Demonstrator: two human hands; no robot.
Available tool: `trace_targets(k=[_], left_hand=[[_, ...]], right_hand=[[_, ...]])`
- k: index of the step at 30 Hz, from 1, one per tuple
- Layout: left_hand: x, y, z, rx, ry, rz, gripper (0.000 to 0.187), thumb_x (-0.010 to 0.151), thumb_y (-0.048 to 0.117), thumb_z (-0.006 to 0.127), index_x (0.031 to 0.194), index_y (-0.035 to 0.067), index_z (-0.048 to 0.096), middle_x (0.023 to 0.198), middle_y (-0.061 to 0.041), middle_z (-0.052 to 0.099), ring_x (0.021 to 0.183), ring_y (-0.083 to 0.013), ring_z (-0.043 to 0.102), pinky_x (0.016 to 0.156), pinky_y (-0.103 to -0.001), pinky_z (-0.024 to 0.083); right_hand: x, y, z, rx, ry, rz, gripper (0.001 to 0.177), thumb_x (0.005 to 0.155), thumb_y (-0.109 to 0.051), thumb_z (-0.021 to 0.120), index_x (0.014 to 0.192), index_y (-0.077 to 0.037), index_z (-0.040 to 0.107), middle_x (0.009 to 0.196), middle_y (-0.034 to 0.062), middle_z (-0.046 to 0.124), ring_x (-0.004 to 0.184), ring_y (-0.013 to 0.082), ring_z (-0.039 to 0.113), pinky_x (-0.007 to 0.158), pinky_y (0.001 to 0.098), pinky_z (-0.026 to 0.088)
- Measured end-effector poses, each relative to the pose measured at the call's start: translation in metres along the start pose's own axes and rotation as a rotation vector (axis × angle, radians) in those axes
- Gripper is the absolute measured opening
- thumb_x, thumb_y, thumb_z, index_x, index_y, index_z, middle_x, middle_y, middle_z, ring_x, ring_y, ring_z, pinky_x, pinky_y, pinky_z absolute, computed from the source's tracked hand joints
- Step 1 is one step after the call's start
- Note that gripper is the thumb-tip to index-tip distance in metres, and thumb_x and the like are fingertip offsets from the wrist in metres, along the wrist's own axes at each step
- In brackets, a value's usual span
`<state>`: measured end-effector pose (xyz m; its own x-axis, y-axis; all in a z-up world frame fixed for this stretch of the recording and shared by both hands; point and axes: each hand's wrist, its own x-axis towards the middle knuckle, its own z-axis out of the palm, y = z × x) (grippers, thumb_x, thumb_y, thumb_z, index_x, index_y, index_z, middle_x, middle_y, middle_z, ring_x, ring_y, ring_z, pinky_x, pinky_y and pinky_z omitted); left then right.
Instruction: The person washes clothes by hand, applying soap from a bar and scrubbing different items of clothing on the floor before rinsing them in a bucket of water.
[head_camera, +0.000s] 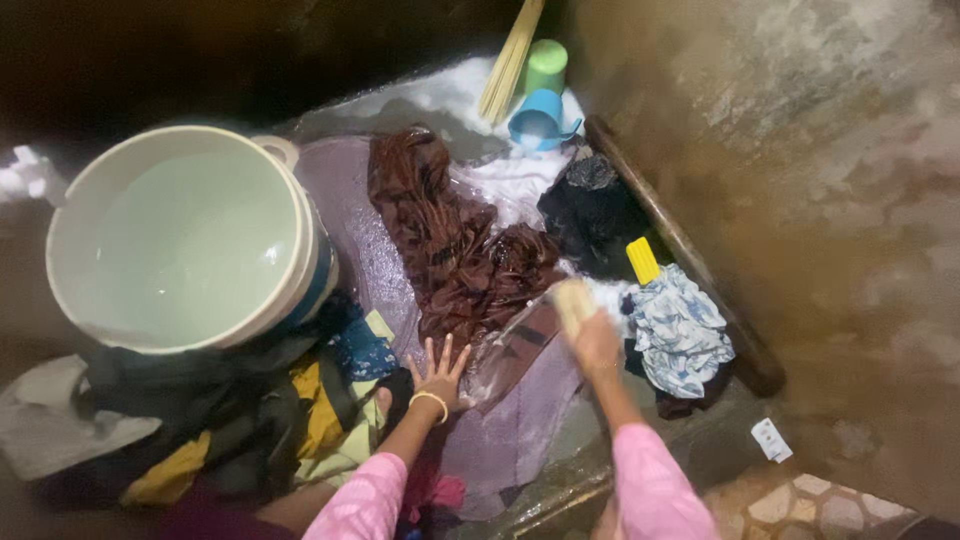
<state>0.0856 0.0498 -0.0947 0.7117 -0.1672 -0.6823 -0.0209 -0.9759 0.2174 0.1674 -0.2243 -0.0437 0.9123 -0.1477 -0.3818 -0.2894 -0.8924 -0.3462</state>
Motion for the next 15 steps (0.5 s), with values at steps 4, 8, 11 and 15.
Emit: trace_targets(k=[4,8,11,15], left_hand=[[-0.010,0.003,-0.012,0.031,-0.036,-0.010,0.124,0.078,0.065,0.077,0.164,0.036,-0.007,0.171,-0.007,-0.024,0.155,-0.0460,-0.023,0.115,-0.080,-0.004],[-0.002,-0.005,0.001,0.016,0.016,0.024,0.123,0.079,0.065,0.076,0.165,0.036,-0.008,0.171,-0.009,-0.024,0.153,-0.0480,-0.023,0.112,-0.082,-0.004],[-0.001,-0.003,0.010,-0.013,0.033,0.004,0.122,0.078,0.066,0.075,0.164,0.037,-0.006,0.172,-0.008,-0.022,0.154,-0.0466,-0.022,0.114,-0.080,-0.003],[-0.004,0.000,-0.002,0.043,-0.011,0.004,0.121,0.081,0.064,0.074,0.165,0.036,-0.009,0.171,-0.009,-0.025,0.153,-0.0480,-0.023,0.112,-0.081,-0.003]], right_hand=[[-0.033,-0.025,0.020,-0.009,0.165,-0.188,0.067,0.084,-0.051,0.073,0.122,0.003,0.063,0.115,0.0213,0.070,0.098,0.0335,0.068,0.085,0.0461,0.056],[-0.061,-0.018,0.023,0.131,-0.171,-0.811,0.043,0.098,-0.040,0.063,0.124,-0.008,0.075,0.135,0.0223,0.070,0.110,0.0342,0.066,0.096,0.0488,0.052],[0.002,-0.004,-0.005,0.055,-0.040,0.126,0.047,0.098,-0.041,0.066,0.115,0.003,0.066,0.114,0.0281,0.074,0.101,0.0329,0.071,0.091,0.0457,0.059],[-0.061,-0.032,0.057,-0.112,0.132,-0.145,0.052,0.093,-0.038,0.074,0.123,0.003,0.062,0.101,0.0183,0.070,0.085,0.0266,0.069,0.092,0.0509,0.052]])
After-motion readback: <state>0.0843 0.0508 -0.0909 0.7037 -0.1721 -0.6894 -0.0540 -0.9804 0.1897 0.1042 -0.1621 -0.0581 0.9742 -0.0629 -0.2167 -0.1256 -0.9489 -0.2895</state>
